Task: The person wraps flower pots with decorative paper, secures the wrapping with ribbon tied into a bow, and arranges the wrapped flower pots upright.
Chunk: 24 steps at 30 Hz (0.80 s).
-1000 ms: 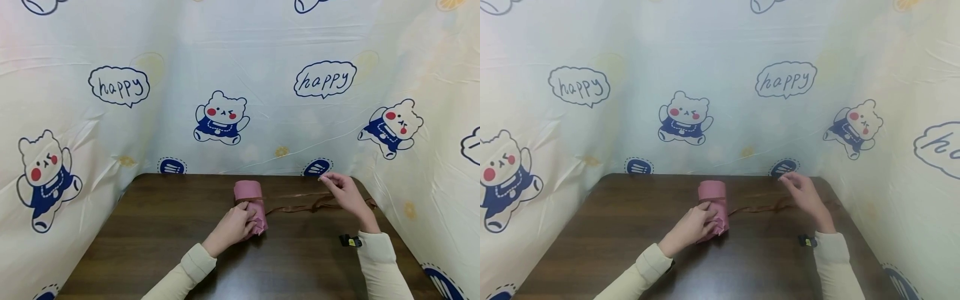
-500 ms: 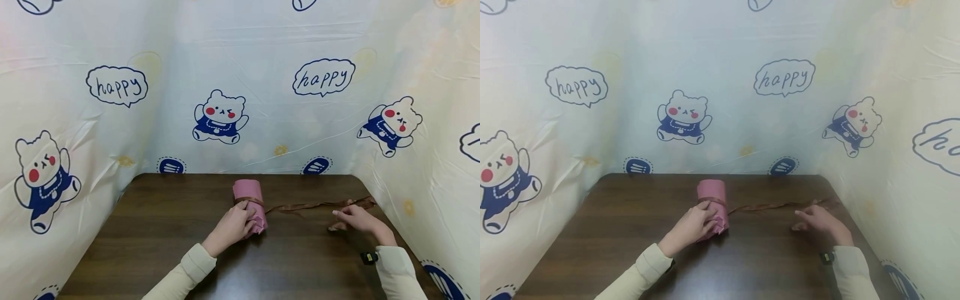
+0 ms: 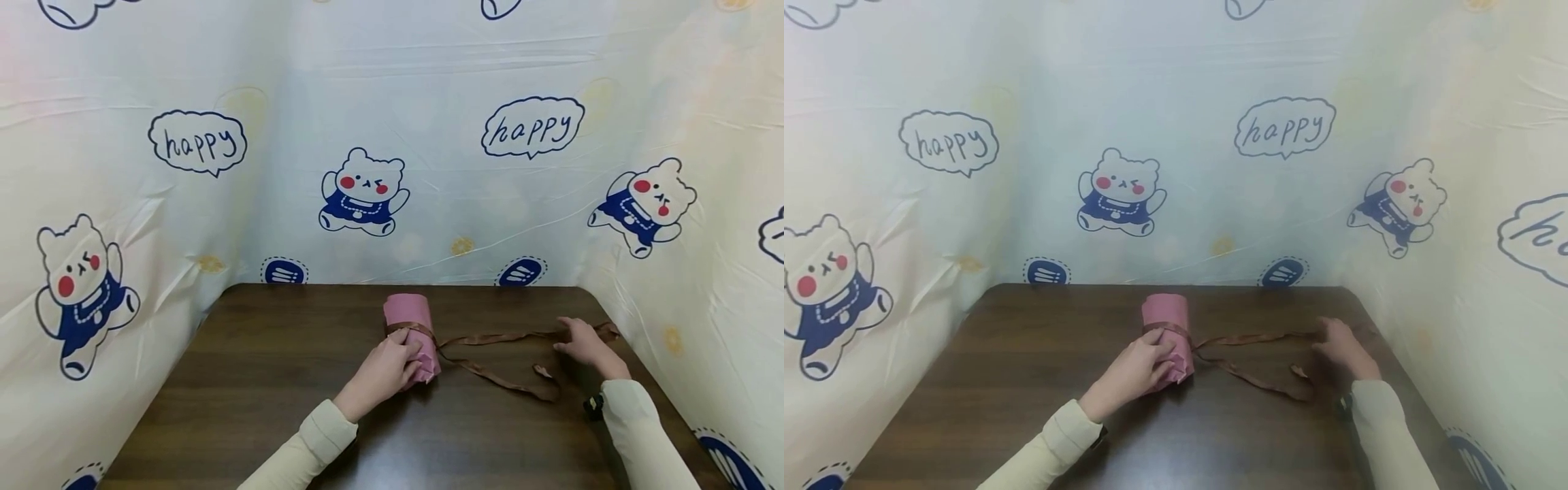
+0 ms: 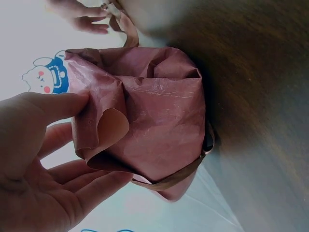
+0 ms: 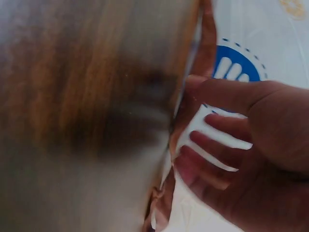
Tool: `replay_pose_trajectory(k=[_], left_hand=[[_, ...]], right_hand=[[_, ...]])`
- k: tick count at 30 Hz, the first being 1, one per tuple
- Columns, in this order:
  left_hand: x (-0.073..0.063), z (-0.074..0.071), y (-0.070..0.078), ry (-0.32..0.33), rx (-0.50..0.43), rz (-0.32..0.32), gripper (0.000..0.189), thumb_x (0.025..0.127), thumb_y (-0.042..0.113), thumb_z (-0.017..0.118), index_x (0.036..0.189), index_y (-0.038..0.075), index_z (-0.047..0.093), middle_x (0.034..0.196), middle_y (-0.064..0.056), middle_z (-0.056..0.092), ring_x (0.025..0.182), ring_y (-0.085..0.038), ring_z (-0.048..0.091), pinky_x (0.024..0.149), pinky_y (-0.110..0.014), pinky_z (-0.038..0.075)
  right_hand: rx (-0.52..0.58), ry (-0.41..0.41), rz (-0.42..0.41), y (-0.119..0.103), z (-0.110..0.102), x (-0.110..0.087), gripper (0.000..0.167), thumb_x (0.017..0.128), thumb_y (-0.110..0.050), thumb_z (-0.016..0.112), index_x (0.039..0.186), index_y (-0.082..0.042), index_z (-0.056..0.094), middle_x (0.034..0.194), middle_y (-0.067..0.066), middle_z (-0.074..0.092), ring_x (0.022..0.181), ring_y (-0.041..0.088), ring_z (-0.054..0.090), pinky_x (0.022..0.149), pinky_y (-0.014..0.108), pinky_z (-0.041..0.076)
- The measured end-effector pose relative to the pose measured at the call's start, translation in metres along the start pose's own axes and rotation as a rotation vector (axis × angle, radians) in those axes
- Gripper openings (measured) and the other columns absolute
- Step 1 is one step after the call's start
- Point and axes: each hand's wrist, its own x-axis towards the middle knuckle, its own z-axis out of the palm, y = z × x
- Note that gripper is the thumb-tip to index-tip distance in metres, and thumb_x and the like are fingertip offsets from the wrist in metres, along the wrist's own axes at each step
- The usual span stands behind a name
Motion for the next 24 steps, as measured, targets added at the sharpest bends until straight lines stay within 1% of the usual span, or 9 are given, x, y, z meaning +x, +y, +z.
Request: replay_pose_trajectory(k=[2,3,5,7,9,12,15,19,24], left_hand=[[0.0,0.0,0.0,0.001,0.002,0.004,0.013,0.092,0.02,0.076,0.088,0.015,0.066,0.094,-0.007,0.059,0.076,-0.021,0.067,0.063,-0.034,0.057],[0.0,0.0,0.0,0.001,0.004,0.005,0.013,0.092,0.02,0.076,0.089,0.015,0.066,0.095,-0.007,0.059,0.076,-0.021,0.067,0.064,-0.034,0.057],[0.0,-0.001,0.001,-0.003,0.007,0.004,0.012,0.092,0.02,0.076,0.09,0.015,0.066,0.095,-0.007,0.059,0.077,-0.02,0.067,0.065,-0.034,0.058],[0.0,-0.001,0.001,-0.009,0.011,-0.001,0.011,0.092,0.02,0.076,0.091,0.015,0.067,0.097,-0.007,0.059,0.079,-0.021,0.068,0.066,-0.034,0.058],[-0.001,-0.002,0.002,-0.016,0.014,-0.009,0.011,0.092,0.02,0.076,0.091,0.014,0.067,0.099,-0.008,0.06,0.08,-0.022,0.068,0.067,-0.035,0.058],[-0.001,-0.003,0.002,-0.022,0.019,-0.015,0.011,0.092,0.021,0.076,0.093,0.014,0.067,0.102,-0.01,0.062,0.083,-0.024,0.069,0.069,-0.036,0.059],[-0.001,-0.002,0.002,-0.022,0.022,-0.013,0.011,0.094,0.022,0.075,0.093,0.014,0.067,0.103,-0.011,0.063,0.085,-0.025,0.069,0.07,-0.037,0.059],[-0.002,0.001,0.001,-0.003,0.024,-0.005,0.01,0.094,0.022,0.074,0.093,0.015,0.067,0.102,-0.009,0.062,0.085,-0.024,0.069,0.069,-0.036,0.059],[-0.002,0.002,0.0,0.008,0.003,-0.001,0.008,0.095,0.022,0.073,0.096,0.014,0.069,0.101,-0.01,0.061,0.085,-0.024,0.068,0.072,-0.037,0.059]], right_hand=[[-0.027,-0.018,0.02,0.001,0.001,0.005,0.048,0.088,-0.004,0.074,0.124,0.02,0.055,0.117,0.039,0.06,0.107,0.055,0.058,0.085,0.062,0.05],[-0.029,-0.026,0.038,0.0,0.001,0.007,0.04,0.088,-0.003,0.073,0.118,0.018,0.059,0.111,0.036,0.063,0.102,0.052,0.061,0.083,0.059,0.052],[-0.032,-0.036,0.053,-0.002,0.003,0.011,0.021,0.088,-0.002,0.072,0.103,0.012,0.065,0.096,0.025,0.067,0.087,0.04,0.064,0.075,0.052,0.053],[-0.014,-0.042,0.05,-0.006,0.006,0.016,0.008,0.089,-0.001,0.07,0.093,0.005,0.066,0.085,0.015,0.066,0.074,0.028,0.062,0.068,0.045,0.053],[0.005,-0.053,0.037,-0.013,0.01,0.022,0.005,0.091,-0.003,0.069,0.088,0.0,0.067,0.08,0.007,0.064,0.068,0.019,0.056,0.063,0.038,0.049],[0.064,-0.047,0.001,-0.03,0.013,0.032,0.008,0.095,-0.006,0.066,0.088,-0.002,0.068,0.078,0.005,0.065,0.066,0.015,0.055,0.06,0.034,0.047],[0.125,0.002,-0.042,-0.058,0.01,0.045,0.01,0.098,-0.009,0.065,0.092,-0.003,0.07,0.081,0.005,0.069,0.068,0.014,0.058,0.061,0.033,0.048],[0.205,0.061,-0.145,-0.109,0.001,0.062,0.011,0.1,-0.012,0.065,0.096,-0.004,0.071,0.08,0.004,0.07,0.067,0.013,0.061,0.061,0.031,0.051],[0.288,0.045,-0.261,-0.174,-0.006,0.078,0.018,0.103,-0.019,0.062,0.089,-0.011,0.069,0.072,0.003,0.069,0.057,0.015,0.06,0.054,0.031,0.051]])
